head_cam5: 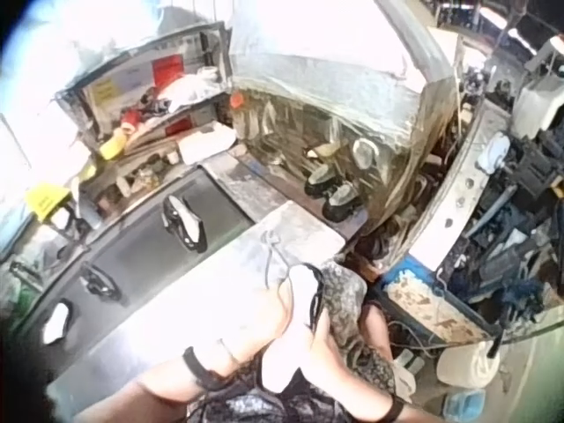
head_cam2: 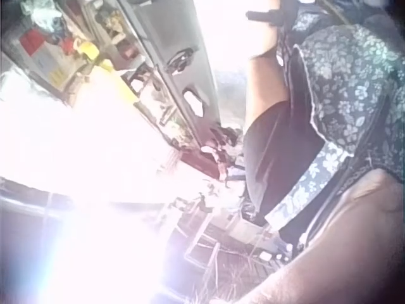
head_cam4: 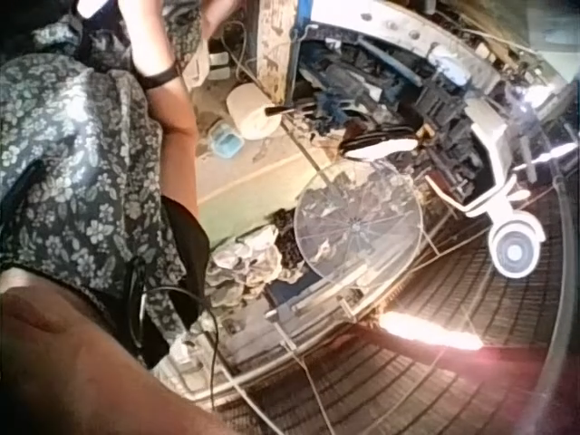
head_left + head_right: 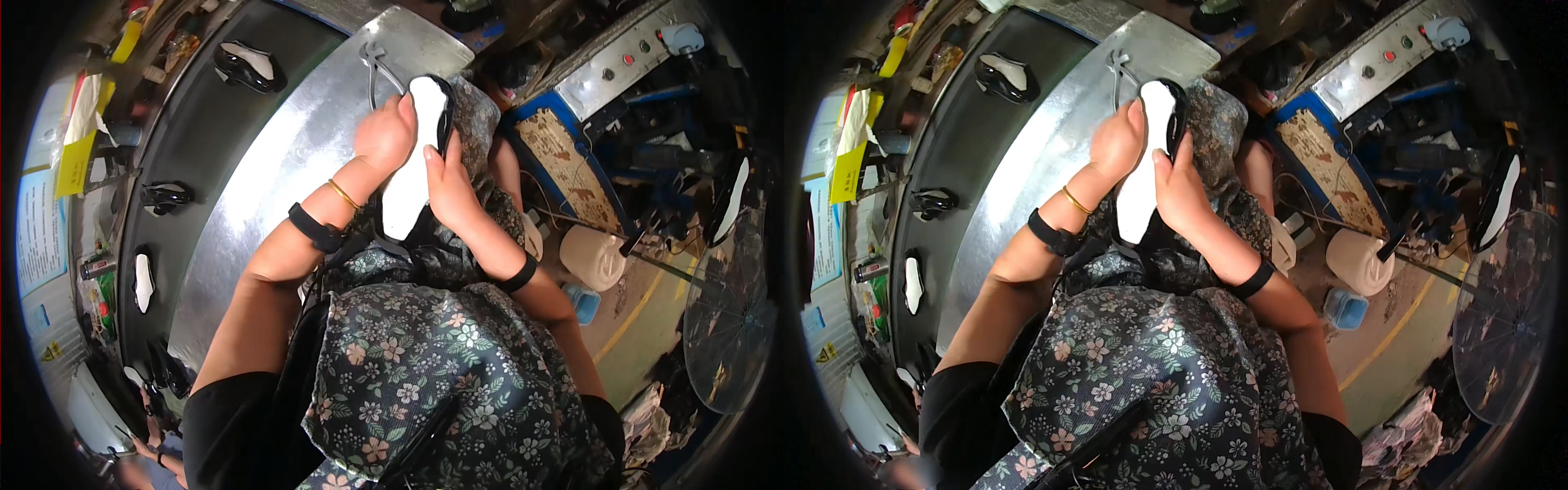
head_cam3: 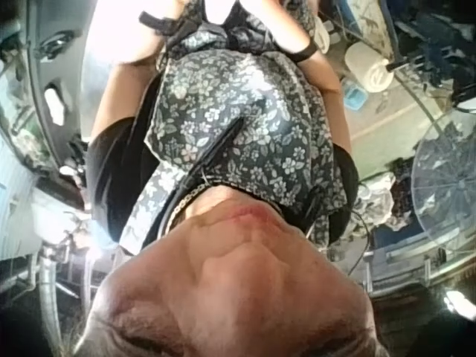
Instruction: Manually trim and inspect shoes on an industrial production line.
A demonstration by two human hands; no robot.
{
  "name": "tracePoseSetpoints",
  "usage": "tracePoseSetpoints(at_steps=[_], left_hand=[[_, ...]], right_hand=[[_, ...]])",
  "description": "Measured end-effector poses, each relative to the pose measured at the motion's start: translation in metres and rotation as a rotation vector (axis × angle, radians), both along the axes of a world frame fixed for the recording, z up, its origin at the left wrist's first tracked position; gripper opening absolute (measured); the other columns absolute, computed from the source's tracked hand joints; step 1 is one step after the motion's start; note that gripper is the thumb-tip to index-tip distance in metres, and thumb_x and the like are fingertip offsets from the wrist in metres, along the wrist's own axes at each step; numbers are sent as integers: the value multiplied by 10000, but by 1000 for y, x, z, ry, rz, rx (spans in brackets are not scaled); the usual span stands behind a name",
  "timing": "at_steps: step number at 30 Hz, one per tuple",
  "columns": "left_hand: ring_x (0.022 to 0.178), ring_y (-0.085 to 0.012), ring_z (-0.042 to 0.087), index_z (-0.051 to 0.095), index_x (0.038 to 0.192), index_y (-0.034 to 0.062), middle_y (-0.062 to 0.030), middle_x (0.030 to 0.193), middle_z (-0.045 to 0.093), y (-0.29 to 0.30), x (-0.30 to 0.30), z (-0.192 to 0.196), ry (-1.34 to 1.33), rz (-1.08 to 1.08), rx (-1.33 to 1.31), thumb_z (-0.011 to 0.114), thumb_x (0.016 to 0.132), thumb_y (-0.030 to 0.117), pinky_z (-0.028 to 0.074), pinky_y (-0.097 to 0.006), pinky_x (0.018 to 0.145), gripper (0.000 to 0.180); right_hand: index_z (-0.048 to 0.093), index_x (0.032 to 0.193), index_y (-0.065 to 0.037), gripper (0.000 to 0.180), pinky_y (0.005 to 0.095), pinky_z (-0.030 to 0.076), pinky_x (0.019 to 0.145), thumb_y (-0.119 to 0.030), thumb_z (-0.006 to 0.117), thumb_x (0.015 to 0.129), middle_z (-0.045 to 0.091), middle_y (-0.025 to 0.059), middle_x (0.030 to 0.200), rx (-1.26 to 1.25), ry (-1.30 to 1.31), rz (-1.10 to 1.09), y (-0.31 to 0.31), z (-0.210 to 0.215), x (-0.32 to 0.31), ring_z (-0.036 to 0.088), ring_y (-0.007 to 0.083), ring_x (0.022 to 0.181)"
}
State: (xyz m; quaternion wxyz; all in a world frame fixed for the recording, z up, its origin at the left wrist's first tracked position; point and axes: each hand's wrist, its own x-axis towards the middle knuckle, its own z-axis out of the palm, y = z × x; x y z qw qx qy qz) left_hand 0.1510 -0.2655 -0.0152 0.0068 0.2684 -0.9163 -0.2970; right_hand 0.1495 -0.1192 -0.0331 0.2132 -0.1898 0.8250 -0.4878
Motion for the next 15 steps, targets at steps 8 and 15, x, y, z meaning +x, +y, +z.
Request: tracePoseSetpoints(at_steps=[8,15], left_hand=[[1267,-336,487,365,1376,-95,-285,1333,505,12,60,1,120,-143,181,300,1040,367,395,-382,1034,575],[1302,-262,441,357,1445,19,-141,1434,447,-12,48,-53,402,179,1591,283,991,595,315,-367,1113,737]], right_hand=[[205,1480,-12,532,408,420,982,-250,357,1030,509,315,1290,-168,27,-86,4,0,14,526,413,1205],[191,1478,45,542,365,289,1096,-158,372,1010,398,224,1431,-387,26,123,13,1,1,391,302,1332]])
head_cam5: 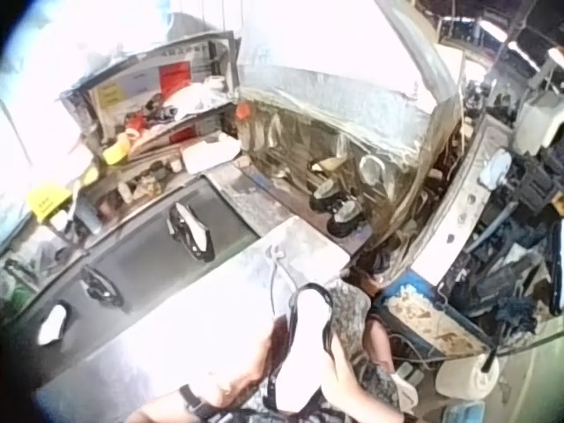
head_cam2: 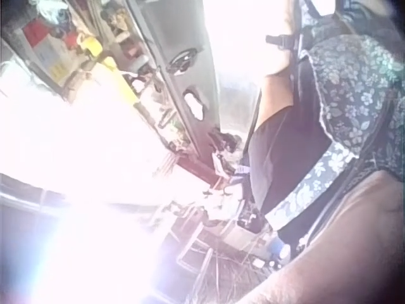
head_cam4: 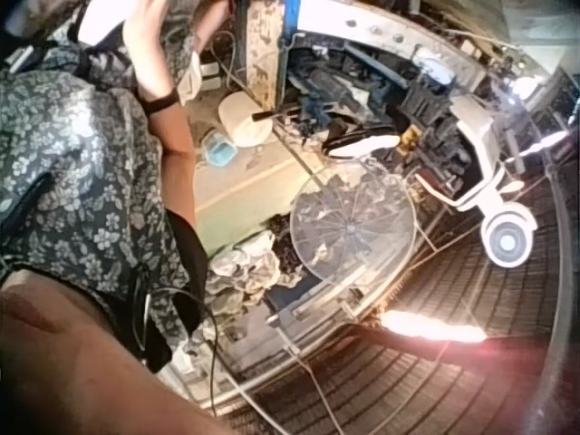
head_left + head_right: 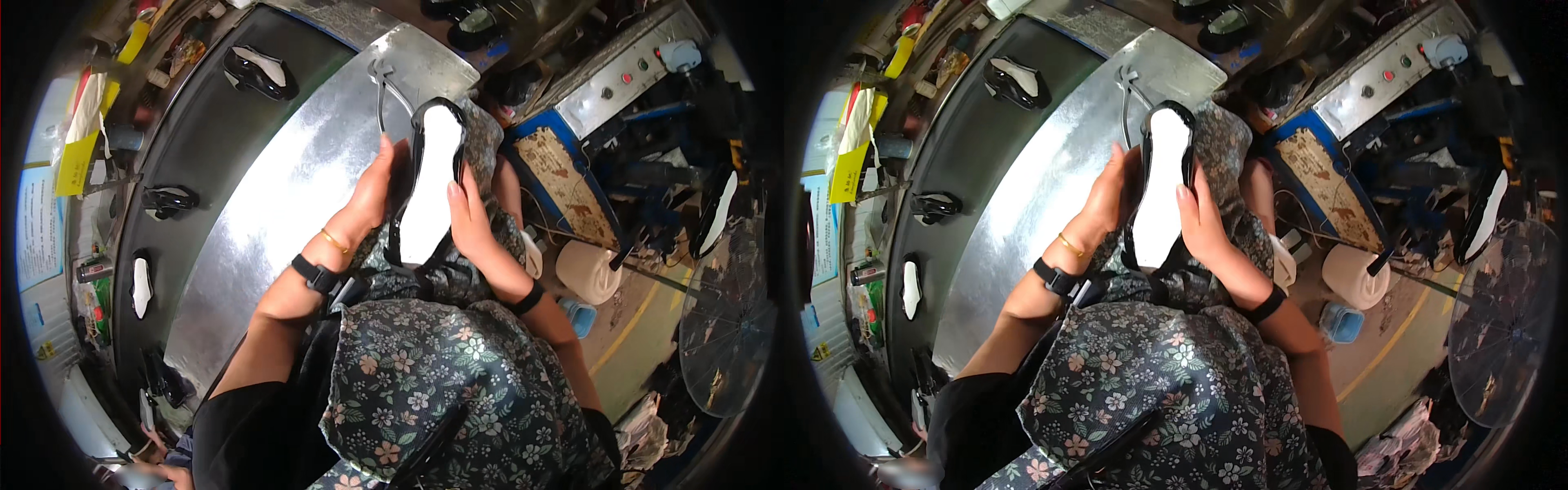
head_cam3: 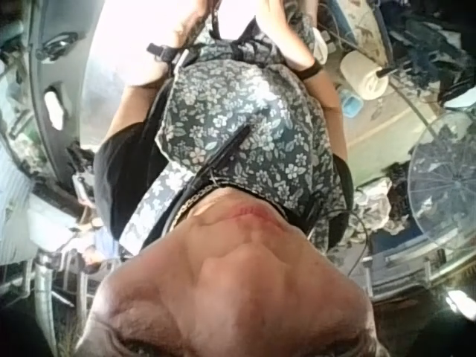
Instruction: Manually trim and inspect shoes on an industrial production line.
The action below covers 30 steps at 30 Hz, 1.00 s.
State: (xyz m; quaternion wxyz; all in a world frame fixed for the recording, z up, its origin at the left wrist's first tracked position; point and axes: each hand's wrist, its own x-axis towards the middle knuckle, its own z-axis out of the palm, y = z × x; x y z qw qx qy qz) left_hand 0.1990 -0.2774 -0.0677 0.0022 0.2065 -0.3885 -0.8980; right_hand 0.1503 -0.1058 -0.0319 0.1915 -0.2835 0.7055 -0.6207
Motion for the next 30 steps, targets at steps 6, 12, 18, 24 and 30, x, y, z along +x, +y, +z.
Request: tracePoseSetpoints(at_steps=[6,12,18,24,30], left_hand=[[1034,-210,595,547,1245,-8,-136,1131,621,-40,-27,89,223,-88,-57,315,1000,559,472,-337,914,660],[705,-143,636,668,917,-12,-86,835,670,-1,-27,115,83,-125,-65,533,986,281,529,-262,670,329],[727,-160,639,674,907,-10,-90,858,675,5,-37,114,79,-154,-56,531,978,263,527,-289,685,317],[706,-211,643,673,872,55,-68,787,653,-110,-42,55,-310,261,-33,664,829,209,541,-361,670,161],[854,-291,655,660,982,6,-138,888,679,-230,-52,-37,-465,73,-725,536,939,388,523,-438,796,404]], right_hand=[[128,1477,98,611,363,205,1145,-197,404,1019,272,239,1512,-33,45,294,7,23,3,256,293,1422],[203,1461,92,696,364,295,1102,-394,428,1017,381,221,1460,79,-68,410,51,60,-21,376,285,1360],[608,1231,-11,350,314,478,921,-174,636,922,653,140,1195,508,440,-442,170,108,-129,638,212,1058],[361,1444,-108,1058,471,442,968,-608,796,619,508,272,1302,1434,660,-1138,373,185,-237,518,444,1174],[498,1364,-188,796,457,480,906,-349,762,630,514,248,1242,1057,740,-1225,346,168,-231,557,425,1094]])
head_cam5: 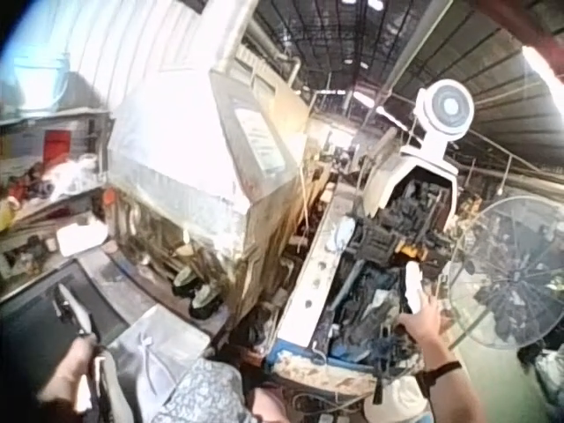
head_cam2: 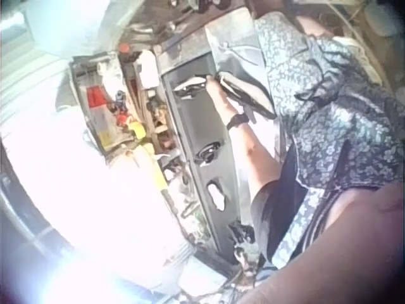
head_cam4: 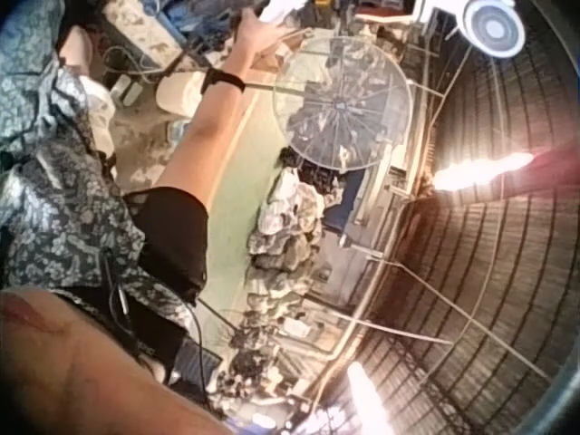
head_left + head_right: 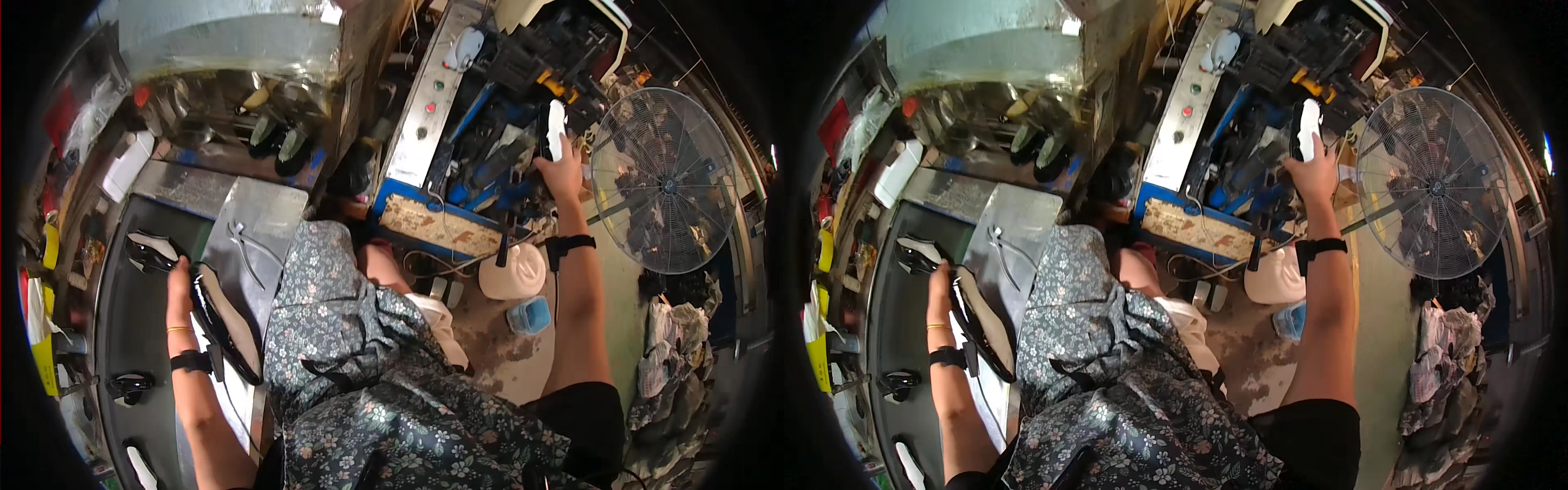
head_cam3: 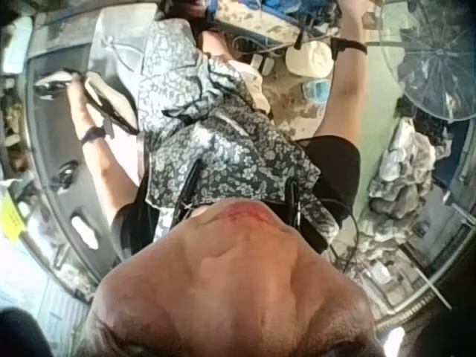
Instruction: Manually trim and inspect shoes on an industrial production line.
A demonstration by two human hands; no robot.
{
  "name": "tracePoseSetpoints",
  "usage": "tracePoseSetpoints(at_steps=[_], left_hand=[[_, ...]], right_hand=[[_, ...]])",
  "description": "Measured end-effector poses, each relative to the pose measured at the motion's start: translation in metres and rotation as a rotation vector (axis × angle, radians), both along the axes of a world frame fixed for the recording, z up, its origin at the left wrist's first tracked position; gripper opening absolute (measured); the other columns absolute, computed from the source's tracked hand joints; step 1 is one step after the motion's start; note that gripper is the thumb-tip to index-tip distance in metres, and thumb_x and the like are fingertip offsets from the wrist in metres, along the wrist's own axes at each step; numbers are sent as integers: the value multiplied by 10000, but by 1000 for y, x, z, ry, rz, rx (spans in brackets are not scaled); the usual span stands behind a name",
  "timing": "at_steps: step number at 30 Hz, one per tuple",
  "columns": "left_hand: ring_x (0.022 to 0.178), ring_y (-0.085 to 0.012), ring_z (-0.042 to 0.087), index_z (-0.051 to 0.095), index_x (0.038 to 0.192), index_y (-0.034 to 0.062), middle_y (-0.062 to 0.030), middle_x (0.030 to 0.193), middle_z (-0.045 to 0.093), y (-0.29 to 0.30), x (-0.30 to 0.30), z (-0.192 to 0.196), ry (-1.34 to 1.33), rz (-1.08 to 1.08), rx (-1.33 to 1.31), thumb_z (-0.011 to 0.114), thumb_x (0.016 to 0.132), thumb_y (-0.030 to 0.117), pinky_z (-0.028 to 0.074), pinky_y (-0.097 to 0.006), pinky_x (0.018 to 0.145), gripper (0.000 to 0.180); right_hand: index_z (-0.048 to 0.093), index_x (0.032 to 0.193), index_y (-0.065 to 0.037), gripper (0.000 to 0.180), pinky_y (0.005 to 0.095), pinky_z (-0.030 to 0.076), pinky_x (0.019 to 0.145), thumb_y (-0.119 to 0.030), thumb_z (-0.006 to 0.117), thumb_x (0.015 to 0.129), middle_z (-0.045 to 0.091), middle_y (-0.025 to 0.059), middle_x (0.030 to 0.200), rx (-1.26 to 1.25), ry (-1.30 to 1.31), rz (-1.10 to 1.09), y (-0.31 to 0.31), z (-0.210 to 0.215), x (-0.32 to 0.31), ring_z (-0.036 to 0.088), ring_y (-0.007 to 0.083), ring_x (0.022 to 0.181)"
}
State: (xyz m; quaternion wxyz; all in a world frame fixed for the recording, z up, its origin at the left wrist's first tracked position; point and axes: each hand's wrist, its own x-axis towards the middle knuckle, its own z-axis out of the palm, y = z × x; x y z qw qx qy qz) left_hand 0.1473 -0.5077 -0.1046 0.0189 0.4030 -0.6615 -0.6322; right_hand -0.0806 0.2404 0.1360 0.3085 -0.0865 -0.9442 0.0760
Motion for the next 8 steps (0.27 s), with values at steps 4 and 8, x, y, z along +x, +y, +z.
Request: tracePoseSetpoints(at_steps=[4,8], left_hand=[[1249,-406,429,570,1235,13,-218,1337,502,83,-14,19,-126,-293,-1198,546,929,419,360,-481,1041,508],[1145,-245,567,614,1152,24,-161,1215,606,170,-11,104,280,-392,-532,653,901,176,419,-334,974,296]], right_hand=[[523,1340,-187,775,458,496,854,-236,797,617,525,215,1229,-9,150,90,16,-6,19,578,406,1051],[506,1362,-172,804,456,494,863,-220,810,620,523,222,1241,-58,106,102,12,0,18,577,404,1067]])
